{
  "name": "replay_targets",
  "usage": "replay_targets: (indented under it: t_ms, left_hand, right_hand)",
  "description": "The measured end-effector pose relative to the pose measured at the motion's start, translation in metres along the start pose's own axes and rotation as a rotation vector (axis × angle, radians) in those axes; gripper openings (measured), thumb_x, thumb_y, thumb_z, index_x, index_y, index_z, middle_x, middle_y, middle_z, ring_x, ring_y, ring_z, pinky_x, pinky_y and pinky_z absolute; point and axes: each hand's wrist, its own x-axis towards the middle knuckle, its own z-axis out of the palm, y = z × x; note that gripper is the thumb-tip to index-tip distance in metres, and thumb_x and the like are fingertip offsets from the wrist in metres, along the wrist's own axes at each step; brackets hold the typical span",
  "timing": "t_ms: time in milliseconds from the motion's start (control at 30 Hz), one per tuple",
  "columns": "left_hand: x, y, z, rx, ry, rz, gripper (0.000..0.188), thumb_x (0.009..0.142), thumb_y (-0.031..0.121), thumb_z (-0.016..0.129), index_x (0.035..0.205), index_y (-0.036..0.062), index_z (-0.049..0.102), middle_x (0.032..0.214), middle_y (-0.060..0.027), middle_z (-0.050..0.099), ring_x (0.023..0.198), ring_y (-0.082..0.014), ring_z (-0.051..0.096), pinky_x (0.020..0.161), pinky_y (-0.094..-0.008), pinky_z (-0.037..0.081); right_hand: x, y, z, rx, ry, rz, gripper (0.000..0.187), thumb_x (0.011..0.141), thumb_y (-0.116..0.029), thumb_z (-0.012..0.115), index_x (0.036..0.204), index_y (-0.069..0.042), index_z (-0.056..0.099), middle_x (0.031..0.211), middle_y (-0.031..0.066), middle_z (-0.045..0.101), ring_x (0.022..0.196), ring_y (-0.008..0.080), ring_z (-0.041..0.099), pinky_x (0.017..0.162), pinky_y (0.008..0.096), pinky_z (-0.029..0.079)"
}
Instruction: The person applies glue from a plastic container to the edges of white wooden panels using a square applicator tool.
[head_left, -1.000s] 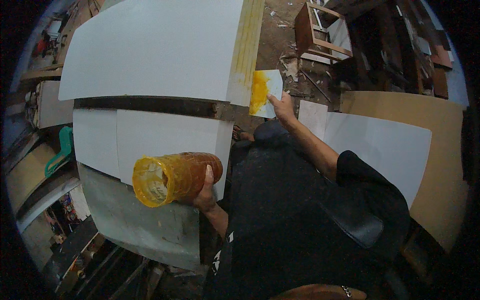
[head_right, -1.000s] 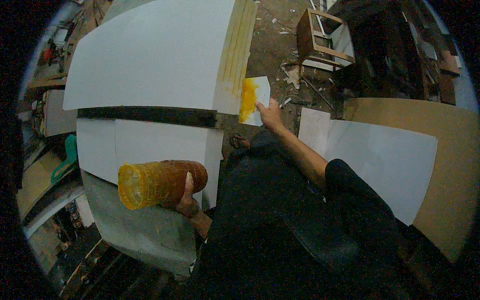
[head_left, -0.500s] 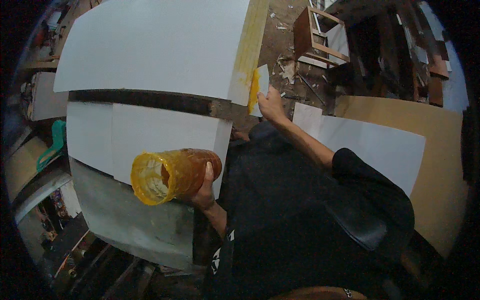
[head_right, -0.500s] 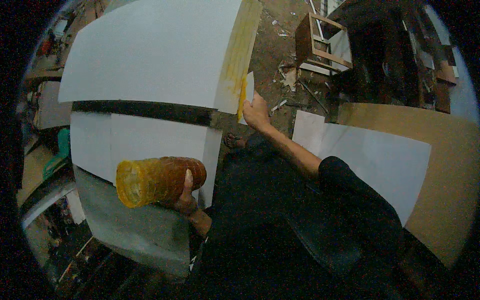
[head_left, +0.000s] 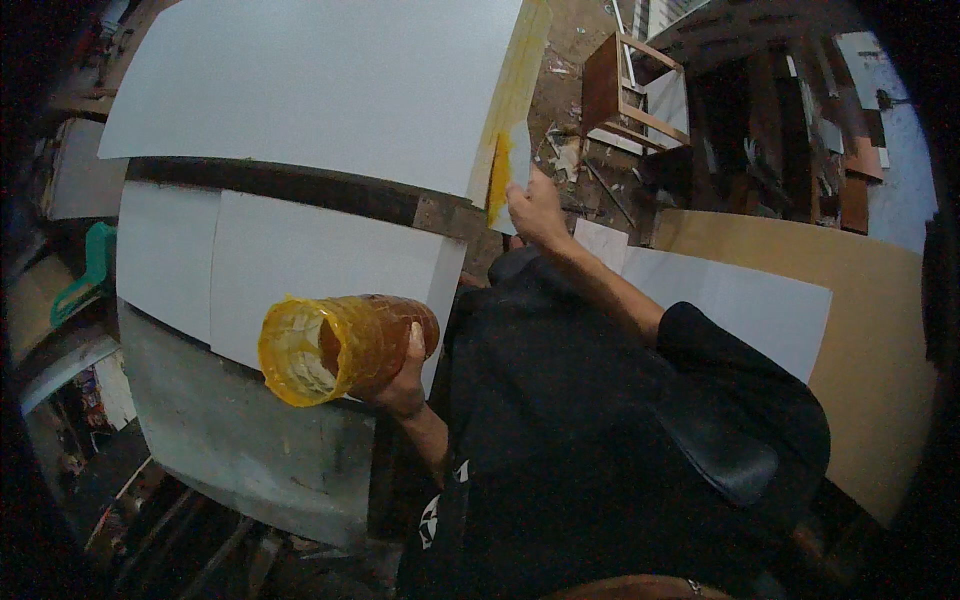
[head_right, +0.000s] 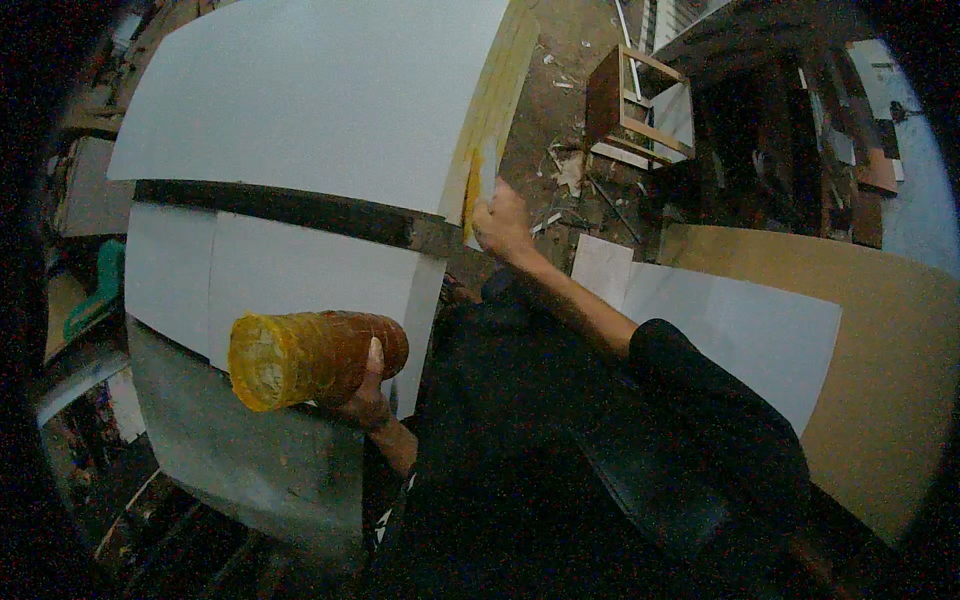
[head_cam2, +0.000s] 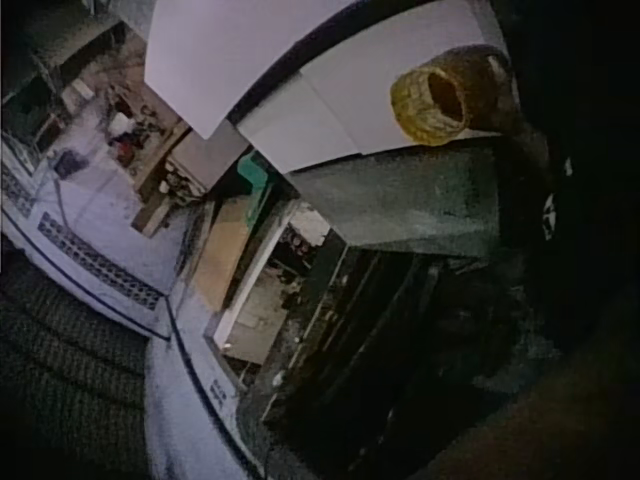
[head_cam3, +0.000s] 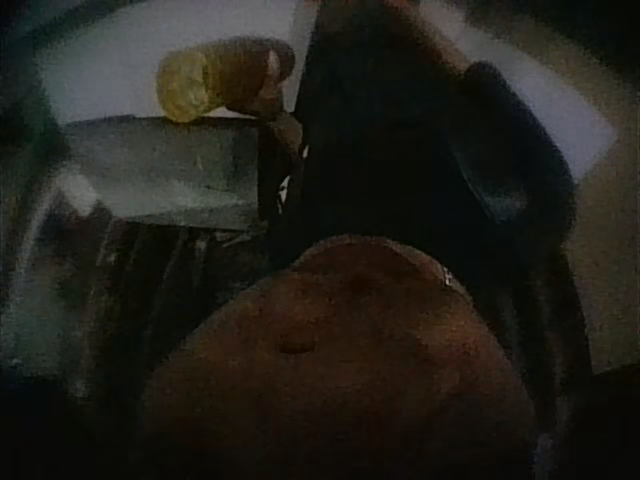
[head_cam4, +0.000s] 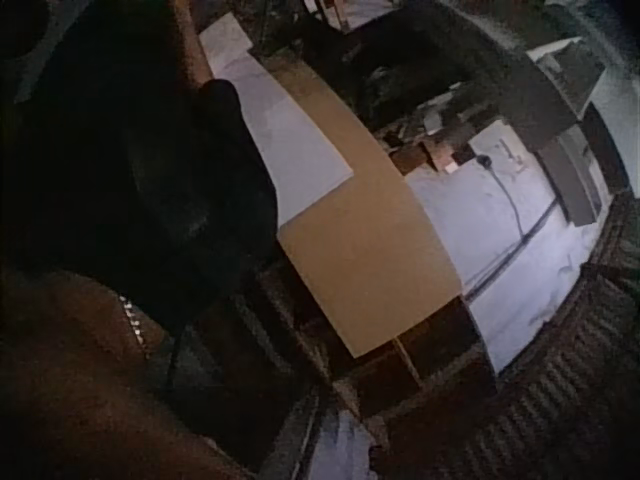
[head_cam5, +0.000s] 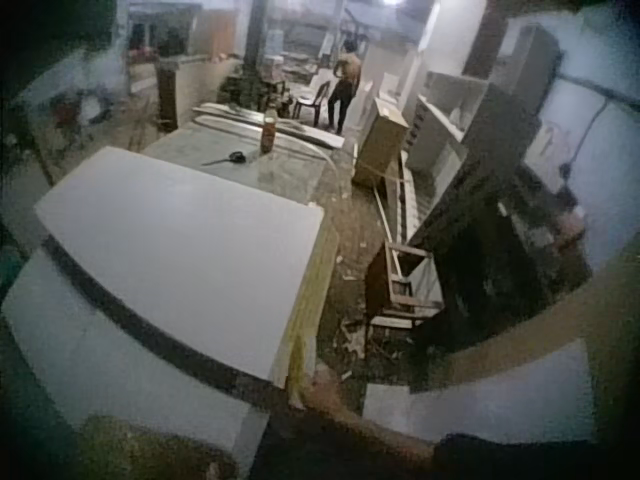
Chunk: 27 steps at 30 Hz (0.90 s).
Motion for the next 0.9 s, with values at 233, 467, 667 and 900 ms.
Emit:
replay_targets:
  t_ms: [233, 467, 667, 900]
  left_hand:
    - [0.002, 0.003, 0.002, -0.034, -0.049, -0.050, 0.082, 0.062, 0.010, 0.087, 0.132, 0.0010, 0.046, 0.132, -0.0157, 0.051, 0.122, -0.0294, 0.049, 0.106, -0.0449, 0.039]
    - [0.009, 0.006, 0.008, 0.011, -0.077, 0.018, 0.082, 0.062, 0.011, 0.087, 0.131, -0.0013, 0.046, 0.133, -0.0168, 0.051, 0.121, -0.0283, 0.050, 0.105, -0.0432, 0.040]
    - [0.000, 0.018, 0.012, 0.154, -0.008, 0.038, 0.080, 0.061, 0.006, 0.086, 0.130, -0.0013, 0.047, 0.130, -0.0154, 0.053, 0.118, -0.0279, 0.052, 0.104, -0.0447, 0.041]
    - [0.004, 0.028, 0.016, 0.185, -0.103, 0.071, 0.088, 0.062, 0.006, 0.085, 0.136, -0.0007, 0.037, 0.133, -0.0156, 0.048, 0.119, -0.0280, 0.050, 0.103, -0.0418, 0.042]
  right_hand:
    - [-0.003, -0.047, 0.000, 0.144, -0.053, -0.240, 0.031, 0.083, -0.014, 0.052, 0.106, 0.005, 0.057, 0.083, 0.0208, 0.063, 0.076, 0.0301, 0.063, 0.074, 0.0401, 0.050]
    - [0.038, -0.041, -0.113, 0.378, 0.314, -0.098, 0.027, 0.085, -0.023, 0.066, 0.100, 0.000, 0.064, 0.086, 0.0058, 0.066, 0.072, 0.0169, 0.062, 0.066, 0.0336, 0.050]
    - [0.046, 0.070, -0.124, 0.397, 0.234, 0.130, 0.029, 0.089, -0.016, 0.064, 0.111, 0.002, 0.060, 0.098, 0.0061, 0.065, 0.084, 0.0139, 0.062, 0.076, 0.0288, 0.050]
    - [0.057, 0.086, -0.068, 0.413, 0.190, 0.038, 0.029, 0.089, -0.021, 0.062, 0.108, 0.000, 0.062, 0.092, 0.0068, 0.068, 0.081, 0.0142, 0.061, 0.073, 0.0315, 0.049]
